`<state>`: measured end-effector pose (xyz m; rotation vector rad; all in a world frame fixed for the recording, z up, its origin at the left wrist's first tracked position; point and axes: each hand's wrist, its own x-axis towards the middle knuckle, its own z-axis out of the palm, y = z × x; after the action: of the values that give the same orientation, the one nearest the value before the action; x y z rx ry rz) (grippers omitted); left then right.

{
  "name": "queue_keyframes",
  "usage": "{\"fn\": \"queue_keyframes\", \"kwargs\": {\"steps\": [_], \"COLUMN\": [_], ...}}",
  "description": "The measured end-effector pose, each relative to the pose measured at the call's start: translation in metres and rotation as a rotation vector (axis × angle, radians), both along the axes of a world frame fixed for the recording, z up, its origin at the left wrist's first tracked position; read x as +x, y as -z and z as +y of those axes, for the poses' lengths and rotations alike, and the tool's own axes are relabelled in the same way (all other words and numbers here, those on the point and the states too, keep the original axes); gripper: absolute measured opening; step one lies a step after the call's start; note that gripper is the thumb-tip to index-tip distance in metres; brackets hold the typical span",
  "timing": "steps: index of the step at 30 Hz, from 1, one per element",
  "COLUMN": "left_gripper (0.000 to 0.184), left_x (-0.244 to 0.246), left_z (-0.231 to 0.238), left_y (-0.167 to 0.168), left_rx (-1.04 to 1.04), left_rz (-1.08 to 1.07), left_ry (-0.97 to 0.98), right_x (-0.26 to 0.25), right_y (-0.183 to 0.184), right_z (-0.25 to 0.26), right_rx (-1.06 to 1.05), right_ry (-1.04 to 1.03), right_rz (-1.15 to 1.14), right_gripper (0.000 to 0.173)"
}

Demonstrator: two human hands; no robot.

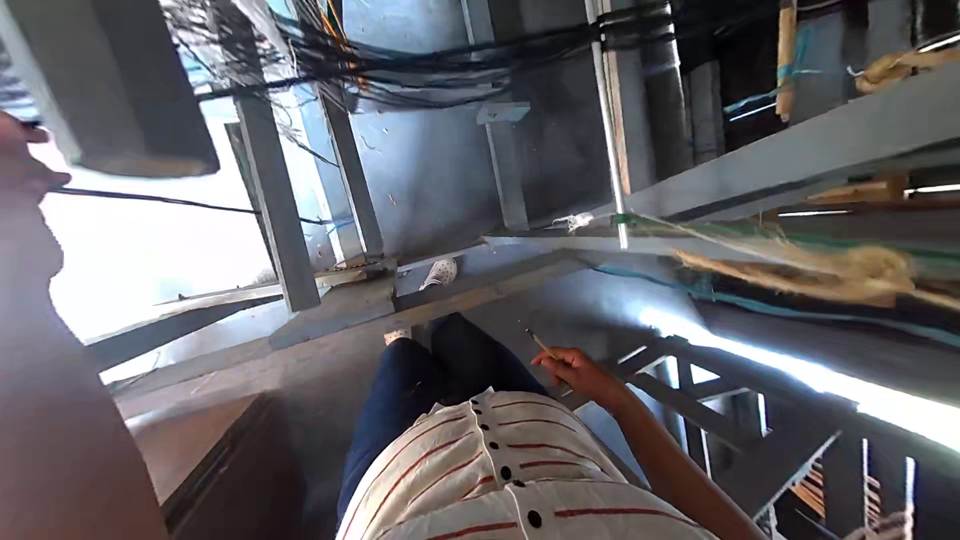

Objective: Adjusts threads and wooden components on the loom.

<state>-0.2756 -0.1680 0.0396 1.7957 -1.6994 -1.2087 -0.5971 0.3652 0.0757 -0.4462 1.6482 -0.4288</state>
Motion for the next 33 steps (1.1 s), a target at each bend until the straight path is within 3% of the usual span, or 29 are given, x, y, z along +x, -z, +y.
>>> {"fn": "queue_keyframes", "kwargs": {"steps": [2,4,9,12,16,20,23,26,33], "left_gripper": [0.043,0.043,0.059,0.047,0.029,0.022,0.023,0.030,0.033], "left_x": [0.000,0.005,0.063,0.062,0.039,-0.015,-0.073,-0.137,-0.333], "left_z": [0.001,0.031,0.098,0.166,0.266,0.356,0.399,0.422,0.507], "left_y": [-0.003,-0.017,-0.010,-0.019,0.002,-0.007,-0.015,-0.015,-0.033], "left_rx": [0.076,0.039,-0.141,-0.177,-0.186,0.043,0.232,0.330,0.361], "left_rz": [-0.039,-0.139,-0.026,-0.052,0.181,0.288,0.140,-0.012,-0.205], "left_ry": [-0.079,-0.091,0.222,0.301,0.429,0.728,0.979,1.278,1.274], "right_x": [0.015,0.032,0.075,0.088,0.077,0.041,0.005,-0.032,-0.119], "right_y": [0.003,0.012,0.044,0.052,0.068,0.065,0.060,0.058,0.088], "right_z": [0.020,0.045,0.121,0.166,0.221,0.233,0.248,0.275,0.405], "right_rx": [0.028,0.073,0.272,0.356,0.308,0.189,0.094,0.043,0.095], "right_ry": [0.028,0.072,0.127,0.170,0.389,0.702,0.937,1.004,1.020], "right_rz": [0.029,0.044,0.074,0.114,0.214,0.270,0.244,0.179,0.179], "right_gripper": [0.031,0.031,0.032,0.032,0.031,0.038,0.040,0.039,0.036]}}
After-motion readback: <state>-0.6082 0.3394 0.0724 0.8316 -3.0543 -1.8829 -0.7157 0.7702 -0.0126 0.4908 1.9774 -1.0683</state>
